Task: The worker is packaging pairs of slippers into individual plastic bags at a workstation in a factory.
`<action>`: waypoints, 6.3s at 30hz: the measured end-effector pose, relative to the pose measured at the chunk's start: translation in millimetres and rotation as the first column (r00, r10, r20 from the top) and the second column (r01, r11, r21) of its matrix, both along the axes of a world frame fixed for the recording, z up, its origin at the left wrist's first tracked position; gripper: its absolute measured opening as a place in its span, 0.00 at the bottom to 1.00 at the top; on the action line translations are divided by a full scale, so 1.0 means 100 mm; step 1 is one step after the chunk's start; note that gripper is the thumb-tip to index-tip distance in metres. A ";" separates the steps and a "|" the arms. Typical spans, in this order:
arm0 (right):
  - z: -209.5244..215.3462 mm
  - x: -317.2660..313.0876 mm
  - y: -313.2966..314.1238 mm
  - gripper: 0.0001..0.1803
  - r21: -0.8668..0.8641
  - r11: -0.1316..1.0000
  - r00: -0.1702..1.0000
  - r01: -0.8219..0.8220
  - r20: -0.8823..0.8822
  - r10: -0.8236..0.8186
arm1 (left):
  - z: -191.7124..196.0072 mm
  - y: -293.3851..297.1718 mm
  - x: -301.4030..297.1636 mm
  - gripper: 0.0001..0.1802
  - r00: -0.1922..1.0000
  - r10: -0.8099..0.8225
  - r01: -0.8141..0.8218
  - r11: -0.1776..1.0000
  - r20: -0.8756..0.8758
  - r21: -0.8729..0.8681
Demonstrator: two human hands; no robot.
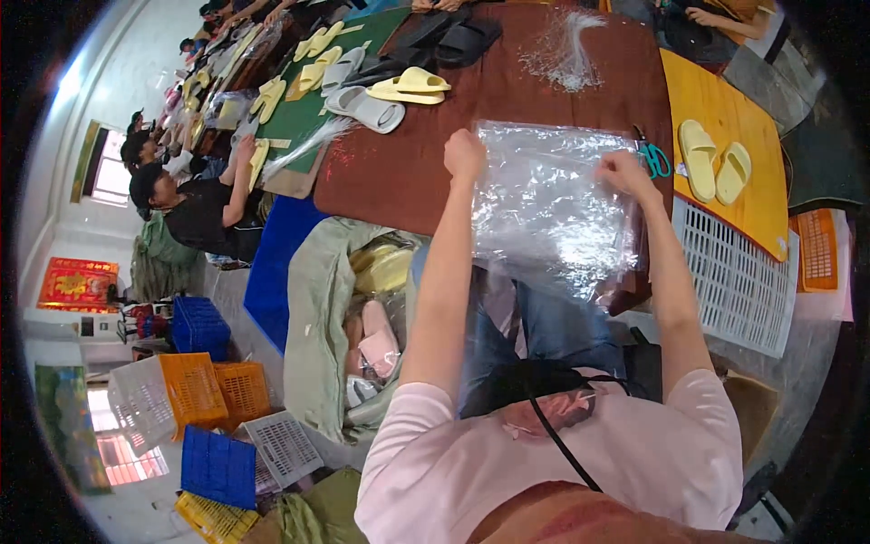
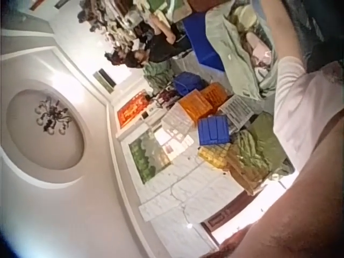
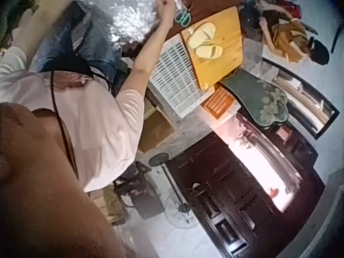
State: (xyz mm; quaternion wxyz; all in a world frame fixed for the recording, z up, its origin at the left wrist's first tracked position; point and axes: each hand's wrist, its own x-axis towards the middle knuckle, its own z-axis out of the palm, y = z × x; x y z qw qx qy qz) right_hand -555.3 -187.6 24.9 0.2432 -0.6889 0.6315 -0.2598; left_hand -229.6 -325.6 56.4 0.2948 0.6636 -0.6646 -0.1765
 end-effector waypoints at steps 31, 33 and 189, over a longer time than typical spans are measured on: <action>0.69 0.79 1.67 0.36 -0.378 0.916 0.975 -0.136 -0.216 0.055 | -0.50 1.74 0.94 0.11 0.907 0.067 -0.043 0.997 -0.416 0.068; 0.49 0.72 1.90 0.31 -0.378 0.923 0.969 -0.076 -0.245 -0.021 | -0.55 1.68 0.96 0.11 0.912 0.022 -0.014 1.000 -0.410 0.022; 0.18 2.26 0.63 0.30 0.159 0.620 -0.100 -0.768 0.927 -0.362 | -0.45 3.18 2.30 0.35 0.536 0.419 -0.283 0.907 -0.733 0.312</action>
